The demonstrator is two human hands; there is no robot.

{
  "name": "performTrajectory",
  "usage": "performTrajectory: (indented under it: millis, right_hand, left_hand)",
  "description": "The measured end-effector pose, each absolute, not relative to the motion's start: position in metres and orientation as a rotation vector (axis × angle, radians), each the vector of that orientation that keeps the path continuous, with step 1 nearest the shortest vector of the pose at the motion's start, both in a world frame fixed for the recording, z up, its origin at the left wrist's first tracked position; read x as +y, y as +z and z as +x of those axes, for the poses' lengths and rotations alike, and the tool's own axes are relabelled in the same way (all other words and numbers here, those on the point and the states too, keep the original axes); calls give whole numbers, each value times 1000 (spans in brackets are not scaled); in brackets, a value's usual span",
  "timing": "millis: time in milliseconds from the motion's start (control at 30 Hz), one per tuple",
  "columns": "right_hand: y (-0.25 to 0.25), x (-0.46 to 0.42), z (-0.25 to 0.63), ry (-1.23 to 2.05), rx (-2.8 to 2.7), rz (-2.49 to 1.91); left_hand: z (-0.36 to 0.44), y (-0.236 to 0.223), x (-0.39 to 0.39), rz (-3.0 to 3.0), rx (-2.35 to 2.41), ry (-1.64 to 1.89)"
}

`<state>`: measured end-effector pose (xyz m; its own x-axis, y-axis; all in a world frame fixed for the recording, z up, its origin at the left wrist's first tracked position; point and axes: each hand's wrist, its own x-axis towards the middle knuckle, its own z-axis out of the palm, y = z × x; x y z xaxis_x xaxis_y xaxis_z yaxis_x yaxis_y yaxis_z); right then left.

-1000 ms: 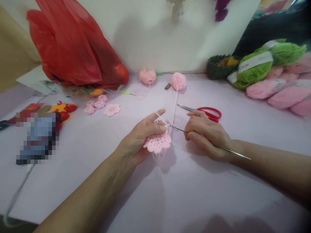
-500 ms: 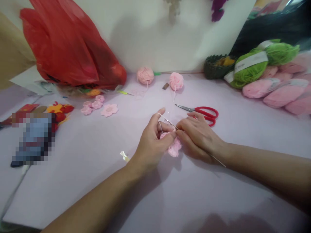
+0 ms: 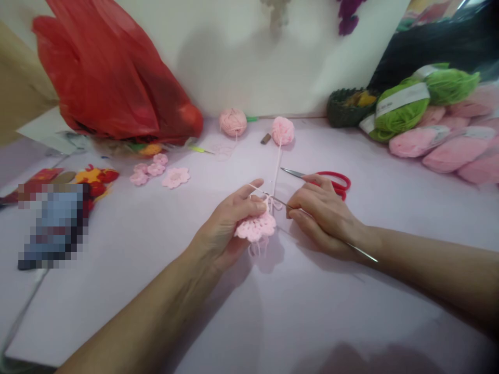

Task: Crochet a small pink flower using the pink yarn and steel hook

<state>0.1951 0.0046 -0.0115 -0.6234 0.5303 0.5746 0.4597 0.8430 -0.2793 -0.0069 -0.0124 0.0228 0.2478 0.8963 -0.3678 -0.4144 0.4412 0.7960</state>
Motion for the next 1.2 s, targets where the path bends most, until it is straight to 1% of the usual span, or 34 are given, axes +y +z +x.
performTrajectory:
  millis: [300,567,700,833,933,1067,1200]
  right_hand:
    - [-8,5,198,161,-2353,-661]
    - [-5,6,201,393,-2329,-559]
    - [-6,4,200,463,-2309,-554]
    - [-10,3,198,375,-2325,-658]
    - [-13,4,195,266,-2353,-729]
    - [-15,3,192,186,-2387,-819]
    - [-14,4,192,171,-2365,-840]
  left_hand:
    - [-16,23,-10,604,943,1004]
    - [-20,24,-8,611,934,1029]
    - [-11,21,-12,775,981,1004]
    - [0,18,-20,1095,1058,919]
    - [5,15,-24,1212,1137,943]
    - [6,10,-25,1178,1154,975]
    - [2,9,-23,1038,1062,915]
